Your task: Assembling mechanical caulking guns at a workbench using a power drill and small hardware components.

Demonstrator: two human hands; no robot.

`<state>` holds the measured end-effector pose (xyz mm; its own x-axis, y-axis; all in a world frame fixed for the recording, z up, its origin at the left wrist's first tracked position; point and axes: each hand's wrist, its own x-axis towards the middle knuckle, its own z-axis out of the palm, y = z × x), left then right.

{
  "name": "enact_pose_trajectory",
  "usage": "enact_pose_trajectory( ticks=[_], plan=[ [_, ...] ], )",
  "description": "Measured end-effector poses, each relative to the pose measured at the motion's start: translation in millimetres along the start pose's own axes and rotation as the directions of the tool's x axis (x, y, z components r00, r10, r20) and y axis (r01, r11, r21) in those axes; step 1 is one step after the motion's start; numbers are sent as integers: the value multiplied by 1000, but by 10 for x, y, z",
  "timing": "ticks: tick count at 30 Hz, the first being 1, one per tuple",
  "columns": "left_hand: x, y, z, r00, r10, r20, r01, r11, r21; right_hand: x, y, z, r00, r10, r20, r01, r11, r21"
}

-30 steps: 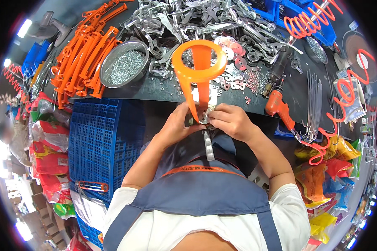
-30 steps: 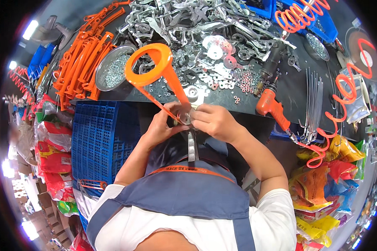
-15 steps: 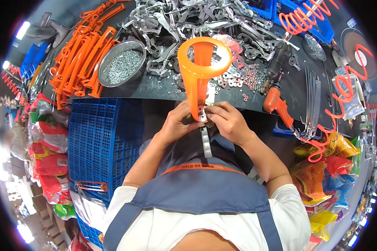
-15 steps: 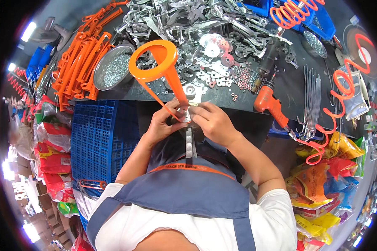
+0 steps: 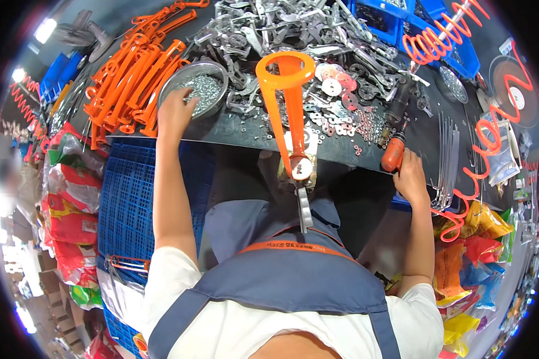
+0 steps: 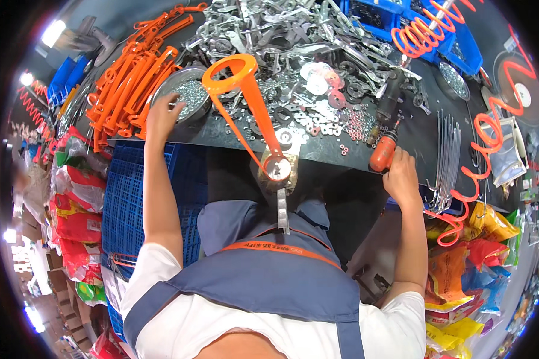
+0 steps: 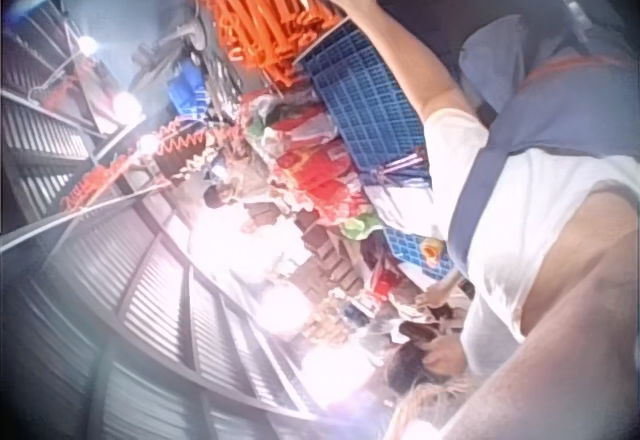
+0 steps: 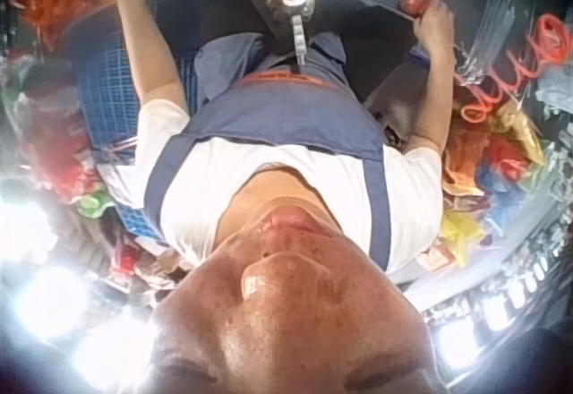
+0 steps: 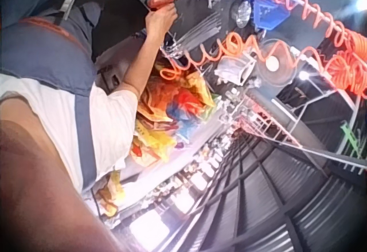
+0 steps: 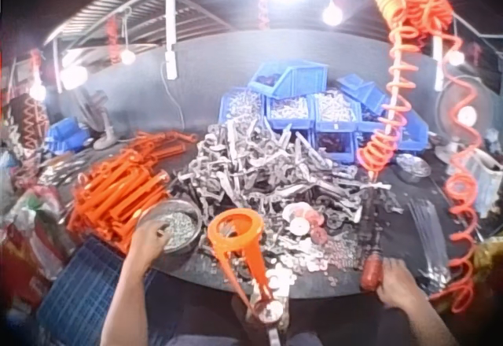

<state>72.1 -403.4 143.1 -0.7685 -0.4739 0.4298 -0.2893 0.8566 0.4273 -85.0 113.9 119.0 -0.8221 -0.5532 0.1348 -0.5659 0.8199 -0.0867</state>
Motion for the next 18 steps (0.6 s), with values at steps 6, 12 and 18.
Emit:
enact_pose_trajectory(
  ticks=[6, 12, 18],
  plan=[
    [471, -252, 271, 845, -31, 534, 4, 999, 50, 177, 81, -78, 983, 184, -17, -172, 946, 277],
    [464, -553, 226, 910, -200, 363, 411, 556, -723, -77, 258, -446, 916, 364, 169, -312, 381, 870],
    [312, -420, 86, 806, -283, 519, 327, -518, -791, -413, -306, -991, 955, 114, 275, -208, -405, 890]
  ],
)
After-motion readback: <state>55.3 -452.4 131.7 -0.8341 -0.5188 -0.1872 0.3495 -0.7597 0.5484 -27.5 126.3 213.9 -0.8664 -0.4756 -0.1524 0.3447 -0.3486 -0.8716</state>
